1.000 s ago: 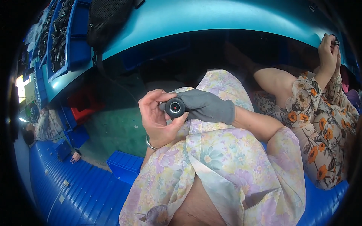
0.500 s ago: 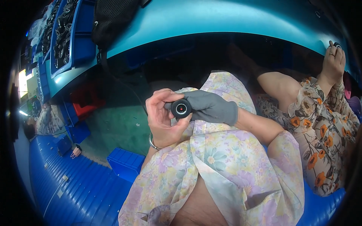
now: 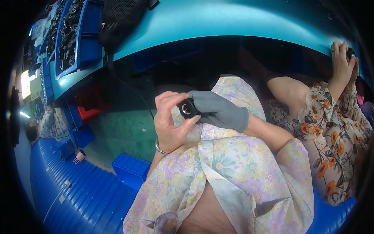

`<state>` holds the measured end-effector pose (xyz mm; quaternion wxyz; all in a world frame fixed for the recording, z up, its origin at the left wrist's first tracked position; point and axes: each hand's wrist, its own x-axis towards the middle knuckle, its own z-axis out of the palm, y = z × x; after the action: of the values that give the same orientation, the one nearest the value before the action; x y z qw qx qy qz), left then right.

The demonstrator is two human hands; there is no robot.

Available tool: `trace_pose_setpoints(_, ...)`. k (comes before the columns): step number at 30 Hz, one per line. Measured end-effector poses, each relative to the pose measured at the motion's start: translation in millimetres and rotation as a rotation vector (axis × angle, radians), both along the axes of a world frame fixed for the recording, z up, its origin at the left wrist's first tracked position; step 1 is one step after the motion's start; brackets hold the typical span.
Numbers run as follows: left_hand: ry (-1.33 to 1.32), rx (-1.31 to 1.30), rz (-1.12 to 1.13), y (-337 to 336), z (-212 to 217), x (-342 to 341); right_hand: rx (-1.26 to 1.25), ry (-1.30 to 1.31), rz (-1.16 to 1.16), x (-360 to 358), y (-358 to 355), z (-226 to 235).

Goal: Assemble small metal bearings into circular plastic housings.

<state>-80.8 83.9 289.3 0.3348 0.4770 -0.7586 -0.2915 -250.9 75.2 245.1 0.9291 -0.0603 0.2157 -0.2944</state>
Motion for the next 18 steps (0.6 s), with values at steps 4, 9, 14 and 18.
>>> trace_pose_setpoints(4, 0.425, 0.401, 0.133, 8, -5, 4, -0.270, 0.159, 0.002, -4, -2, 5)
trace_pose_setpoints(9, 1.334, 0.933, 0.041, 15, -14, 22, -0.973, 0.814, -0.224, -3, 0, 13)
trace_pose_setpoints(14, 1.350, 1.100, -0.020, 22, -16, 20, -1.269, 0.824, -0.201, 7, -3, 29)
trace_pose_setpoints(18, 1.342, 1.131, -0.065, 23, -18, 16, -1.276, 0.801, -0.249, 16, -1, 22)
